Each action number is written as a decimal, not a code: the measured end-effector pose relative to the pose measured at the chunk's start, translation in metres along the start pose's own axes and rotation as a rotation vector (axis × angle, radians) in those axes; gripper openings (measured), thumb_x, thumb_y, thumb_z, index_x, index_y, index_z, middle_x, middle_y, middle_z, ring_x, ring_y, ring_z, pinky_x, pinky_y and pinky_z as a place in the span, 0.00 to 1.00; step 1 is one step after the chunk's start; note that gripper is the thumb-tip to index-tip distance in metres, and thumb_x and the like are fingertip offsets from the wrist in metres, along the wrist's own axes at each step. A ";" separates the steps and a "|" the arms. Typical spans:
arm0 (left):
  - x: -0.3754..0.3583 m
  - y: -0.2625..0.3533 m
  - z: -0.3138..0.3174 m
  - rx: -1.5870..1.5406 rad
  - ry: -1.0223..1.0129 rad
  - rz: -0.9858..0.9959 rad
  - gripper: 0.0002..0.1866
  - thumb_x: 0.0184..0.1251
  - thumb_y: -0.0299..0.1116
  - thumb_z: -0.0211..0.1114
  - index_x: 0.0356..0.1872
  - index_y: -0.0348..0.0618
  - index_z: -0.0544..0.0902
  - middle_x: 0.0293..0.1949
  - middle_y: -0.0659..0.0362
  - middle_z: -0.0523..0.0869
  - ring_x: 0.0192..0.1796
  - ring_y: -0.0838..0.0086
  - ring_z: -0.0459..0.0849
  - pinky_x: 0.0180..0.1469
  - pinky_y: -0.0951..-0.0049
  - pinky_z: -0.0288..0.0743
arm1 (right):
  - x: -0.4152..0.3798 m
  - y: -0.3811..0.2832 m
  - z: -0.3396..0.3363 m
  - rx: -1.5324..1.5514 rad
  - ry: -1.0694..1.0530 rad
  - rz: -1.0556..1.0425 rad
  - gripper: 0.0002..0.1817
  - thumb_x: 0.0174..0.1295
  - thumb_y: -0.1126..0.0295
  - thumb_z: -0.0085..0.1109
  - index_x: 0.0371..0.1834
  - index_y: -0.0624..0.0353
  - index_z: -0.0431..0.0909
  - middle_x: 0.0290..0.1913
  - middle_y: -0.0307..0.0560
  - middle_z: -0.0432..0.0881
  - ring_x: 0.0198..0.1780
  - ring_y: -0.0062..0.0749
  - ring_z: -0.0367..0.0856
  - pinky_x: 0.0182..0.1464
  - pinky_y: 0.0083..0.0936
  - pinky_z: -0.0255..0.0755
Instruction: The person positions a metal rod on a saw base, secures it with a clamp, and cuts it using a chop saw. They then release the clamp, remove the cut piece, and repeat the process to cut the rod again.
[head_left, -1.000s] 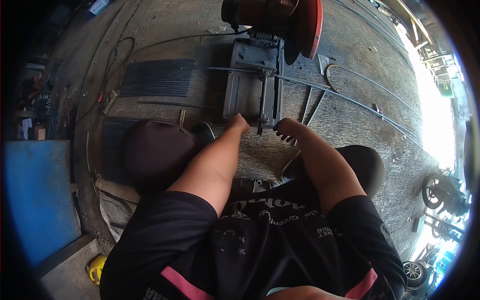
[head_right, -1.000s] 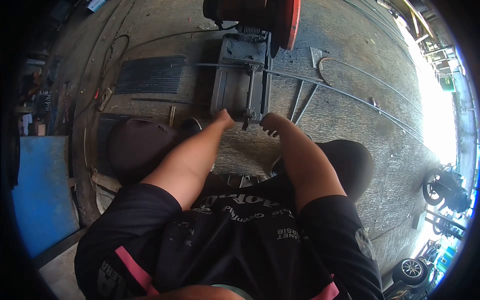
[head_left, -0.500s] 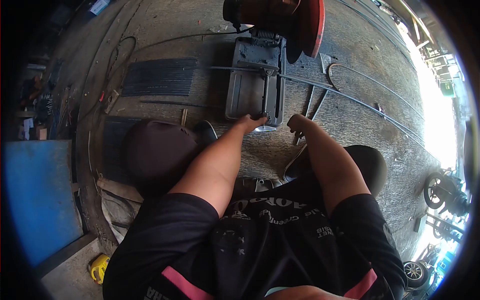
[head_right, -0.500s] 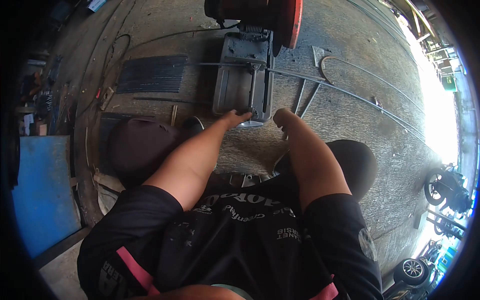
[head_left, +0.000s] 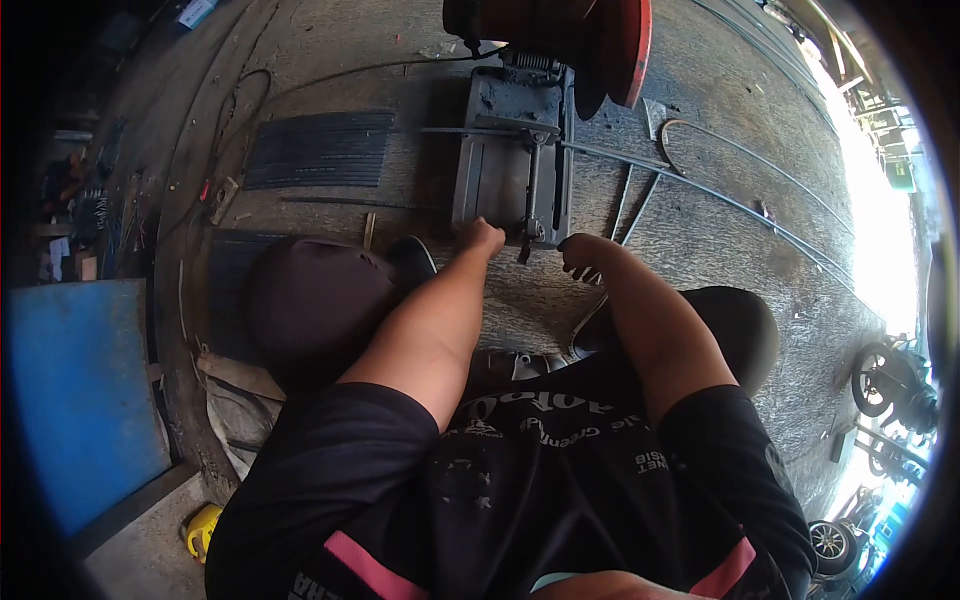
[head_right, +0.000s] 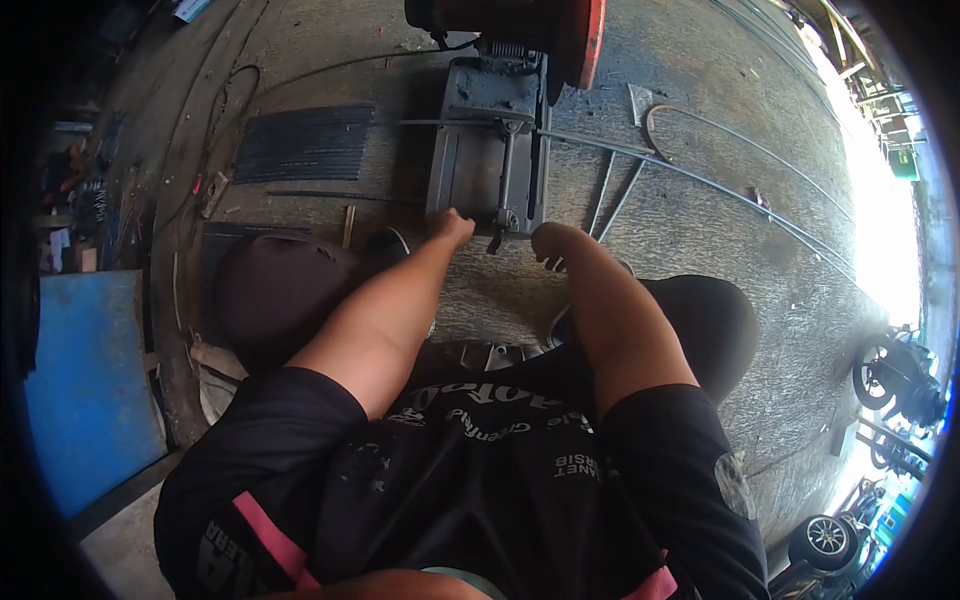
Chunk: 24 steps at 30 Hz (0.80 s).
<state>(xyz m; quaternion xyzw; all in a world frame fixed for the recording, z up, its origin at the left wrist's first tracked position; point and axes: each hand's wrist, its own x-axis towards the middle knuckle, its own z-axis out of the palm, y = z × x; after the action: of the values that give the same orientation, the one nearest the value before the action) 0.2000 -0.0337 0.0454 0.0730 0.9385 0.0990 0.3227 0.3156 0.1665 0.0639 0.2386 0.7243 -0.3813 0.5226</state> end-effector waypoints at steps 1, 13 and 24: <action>-0.004 0.003 -0.004 -0.120 -0.082 0.047 0.39 0.58 0.60 0.58 0.59 0.34 0.74 0.62 0.41 0.73 0.63 0.49 0.73 0.66 0.60 0.65 | -0.009 -0.009 0.003 0.150 0.002 -0.001 0.14 0.67 0.69 0.48 0.55 0.56 0.74 0.50 0.49 0.80 0.43 0.42 0.84 0.38 0.40 0.82; 0.026 -0.016 0.039 -0.230 0.078 -0.161 0.41 0.62 0.59 0.55 0.64 0.32 0.66 0.65 0.42 0.69 0.67 0.52 0.69 0.68 0.60 0.64 | 0.013 0.009 -0.013 0.003 -0.038 0.117 0.16 0.67 0.66 0.48 0.57 0.52 0.72 0.54 0.47 0.80 0.48 0.43 0.83 0.46 0.43 0.80; -0.043 0.033 -0.031 0.001 -0.271 0.116 0.45 0.51 0.64 0.65 0.63 0.38 0.70 0.72 0.41 0.56 0.70 0.48 0.62 0.70 0.56 0.61 | 0.014 0.000 -0.014 0.083 -0.010 0.055 0.13 0.69 0.68 0.39 0.47 0.58 0.74 0.44 0.47 0.81 0.39 0.43 0.84 0.36 0.44 0.81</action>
<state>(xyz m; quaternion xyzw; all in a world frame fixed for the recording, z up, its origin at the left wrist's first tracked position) 0.2163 -0.0145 0.1027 0.1401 0.8805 0.1063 0.4402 0.3031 0.1772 0.0531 0.2777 0.6984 -0.3977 0.5262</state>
